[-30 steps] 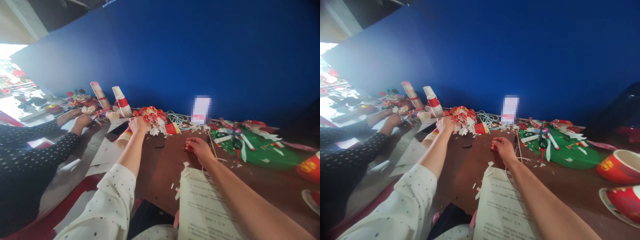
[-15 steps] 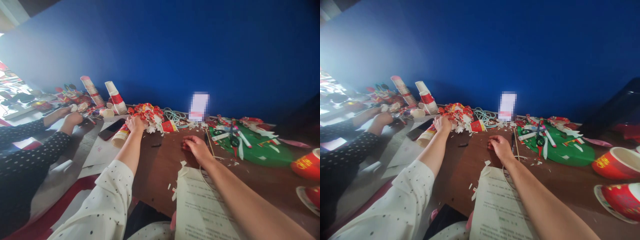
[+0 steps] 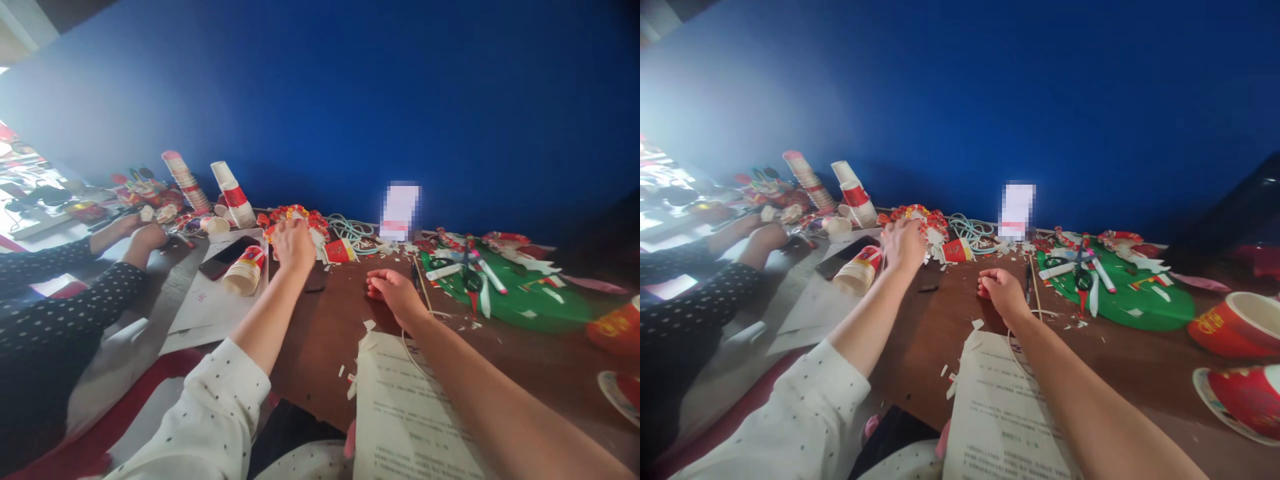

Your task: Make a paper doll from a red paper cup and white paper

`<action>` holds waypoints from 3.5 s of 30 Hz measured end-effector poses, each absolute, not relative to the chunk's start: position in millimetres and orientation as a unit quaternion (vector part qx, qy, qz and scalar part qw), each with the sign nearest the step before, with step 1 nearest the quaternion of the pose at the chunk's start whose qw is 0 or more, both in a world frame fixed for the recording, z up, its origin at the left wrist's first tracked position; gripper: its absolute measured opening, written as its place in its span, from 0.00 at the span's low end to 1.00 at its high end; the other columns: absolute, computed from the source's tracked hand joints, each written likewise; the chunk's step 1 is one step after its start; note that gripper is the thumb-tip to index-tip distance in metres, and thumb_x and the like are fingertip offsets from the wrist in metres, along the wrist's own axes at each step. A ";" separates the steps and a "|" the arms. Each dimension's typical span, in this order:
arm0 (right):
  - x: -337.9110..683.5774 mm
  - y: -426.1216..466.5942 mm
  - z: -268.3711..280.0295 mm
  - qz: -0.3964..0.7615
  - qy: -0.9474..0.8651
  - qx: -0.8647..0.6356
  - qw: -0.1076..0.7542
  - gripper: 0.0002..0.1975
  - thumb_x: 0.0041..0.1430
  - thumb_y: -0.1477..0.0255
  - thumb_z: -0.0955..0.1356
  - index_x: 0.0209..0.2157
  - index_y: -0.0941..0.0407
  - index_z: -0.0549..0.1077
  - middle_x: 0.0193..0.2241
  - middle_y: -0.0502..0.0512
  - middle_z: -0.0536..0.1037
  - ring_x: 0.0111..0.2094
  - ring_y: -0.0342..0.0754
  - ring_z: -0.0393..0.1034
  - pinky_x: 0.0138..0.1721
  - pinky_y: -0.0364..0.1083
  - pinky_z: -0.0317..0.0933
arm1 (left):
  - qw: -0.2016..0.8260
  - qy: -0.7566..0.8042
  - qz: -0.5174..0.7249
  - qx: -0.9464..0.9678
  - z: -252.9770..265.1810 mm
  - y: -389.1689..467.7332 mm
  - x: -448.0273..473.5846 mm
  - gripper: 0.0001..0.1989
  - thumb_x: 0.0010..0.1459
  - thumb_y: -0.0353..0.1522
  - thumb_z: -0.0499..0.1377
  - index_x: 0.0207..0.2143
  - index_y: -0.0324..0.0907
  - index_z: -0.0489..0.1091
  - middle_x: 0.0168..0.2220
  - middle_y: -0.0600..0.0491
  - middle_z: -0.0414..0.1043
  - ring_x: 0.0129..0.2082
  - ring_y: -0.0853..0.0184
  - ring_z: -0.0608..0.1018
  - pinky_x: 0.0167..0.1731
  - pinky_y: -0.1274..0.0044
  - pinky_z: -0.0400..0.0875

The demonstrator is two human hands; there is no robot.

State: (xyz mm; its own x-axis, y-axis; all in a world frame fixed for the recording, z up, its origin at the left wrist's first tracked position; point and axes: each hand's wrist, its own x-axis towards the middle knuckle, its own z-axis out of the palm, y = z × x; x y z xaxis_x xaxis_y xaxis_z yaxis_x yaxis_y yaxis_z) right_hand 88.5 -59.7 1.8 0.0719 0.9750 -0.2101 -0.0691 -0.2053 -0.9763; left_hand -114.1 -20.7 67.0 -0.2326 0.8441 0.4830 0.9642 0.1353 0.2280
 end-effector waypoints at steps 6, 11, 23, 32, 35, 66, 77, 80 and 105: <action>87.8 -59.5 0.5 0.553 -0.381 -0.541 0.507 0.06 0.48 0.81 0.67 0.29 0.58 0.71 0.24 0.50 0.75 0.20 0.38 0.68 0.23 0.37 0.68 | 0.002 -0.668 -0.156 -0.728 39.5 -12.0 -49.3 0.17 0.54 0.30 0.54 0.46 0.34 0.70 0.48 0.36 0.68 0.53 0.49 0.64 0.50 0.63 0.59; 89.4 -60.1 -0.5 0.557 -0.393 -0.528 0.506 0.05 0.49 0.80 0.67 0.30 0.58 0.72 0.24 0.51 0.75 0.22 0.39 0.69 0.23 0.38 0.68 | -0.054 -0.720 -0.131 -0.679 27.0 12.6 -50.7 0.27 0.51 0.32 0.57 0.54 0.35 0.62 0.55 0.33 0.62 0.56 0.45 0.62 0.51 0.59 0.56; 89.2 -60.0 2.2 0.540 -0.429 -0.542 0.481 0.06 0.50 0.81 0.66 0.30 0.59 0.73 0.25 0.52 0.76 0.23 0.39 0.69 0.21 0.38 0.68 | -0.016 -0.672 -0.164 -0.721 8.7 5.1 -48.8 0.27 0.54 0.48 0.55 0.45 0.36 0.69 0.56 0.34 0.60 0.57 0.46 0.61 0.55 0.57 0.51; 90.8 -58.7 -3.5 0.533 -0.449 -0.538 0.473 0.05 0.49 0.79 0.67 0.31 0.58 0.73 0.26 0.52 0.76 0.23 0.39 0.70 0.22 0.37 0.68 | -0.054 -0.695 -0.195 -0.690 12.7 10.7 -53.2 0.17 0.59 0.28 0.47 0.50 0.35 0.65 0.49 0.37 0.68 0.50 0.53 0.69 0.48 0.64 0.61; 90.8 -58.1 -6.7 0.526 -0.457 -0.534 0.478 0.05 0.48 0.78 0.68 0.31 0.58 0.73 0.26 0.51 0.76 0.23 0.39 0.70 0.22 0.38 0.67 | -0.047 -0.684 -0.218 -0.695 19.0 7.5 -55.2 0.18 0.59 0.25 0.44 0.48 0.38 0.68 0.47 0.40 0.70 0.49 0.55 0.70 0.48 0.66 0.61; 116.7 -44.4 0.6 0.429 -0.375 -0.556 0.605 0.14 0.45 0.63 0.70 0.33 0.55 0.71 0.20 0.47 0.71 0.22 0.43 0.65 0.17 0.39 0.51 | -0.632 -0.375 -0.441 -0.516 11.6 4.6 -34.8 0.16 0.43 0.34 0.67 0.34 0.36 0.70 0.30 0.52 0.73 0.30 0.70 0.73 0.34 0.77 0.68; 125.0 -39.5 1.5 0.427 -0.357 -0.547 0.626 0.19 0.36 0.61 0.75 0.30 0.57 0.75 0.17 0.44 0.67 0.19 0.39 0.57 0.18 0.40 0.49 | -0.583 -0.377 -0.492 -0.526 3.8 10.7 -36.1 0.15 0.44 0.37 0.67 0.30 0.36 0.72 0.25 0.54 0.72 0.25 0.73 0.72 0.30 0.79 0.65; 124.7 -40.1 3.5 0.456 -0.342 -0.525 0.632 0.18 0.33 0.62 0.77 0.26 0.57 0.73 0.15 0.43 0.64 0.17 0.37 0.53 0.16 0.40 0.45 | -0.631 -0.347 -0.484 -0.497 9.3 5.9 -35.1 0.17 0.42 0.38 0.68 0.32 0.36 0.73 0.27 0.54 0.73 0.25 0.73 0.73 0.28 0.80 0.65; 110.9 -45.1 5.3 0.530 -0.385 -0.448 0.608 0.13 0.41 0.67 0.73 0.25 0.55 0.66 0.17 0.44 0.69 0.17 0.39 0.61 0.19 0.41 0.56 | -0.502 -0.445 -0.406 -0.621 9.1 -2.5 -29.6 0.18 0.50 0.45 0.61 0.33 0.38 0.77 0.26 0.49 0.75 0.26 0.67 0.75 0.27 0.79 0.66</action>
State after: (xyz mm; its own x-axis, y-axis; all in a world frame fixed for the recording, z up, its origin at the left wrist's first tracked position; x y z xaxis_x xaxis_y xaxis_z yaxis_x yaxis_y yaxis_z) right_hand 110.9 -45.1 5.3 0.1412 0.9900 -0.0074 -0.3005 0.0357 -0.9531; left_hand -29.6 -2.5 9.1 0.2754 0.9596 0.0569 0.1448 -0.0999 0.9844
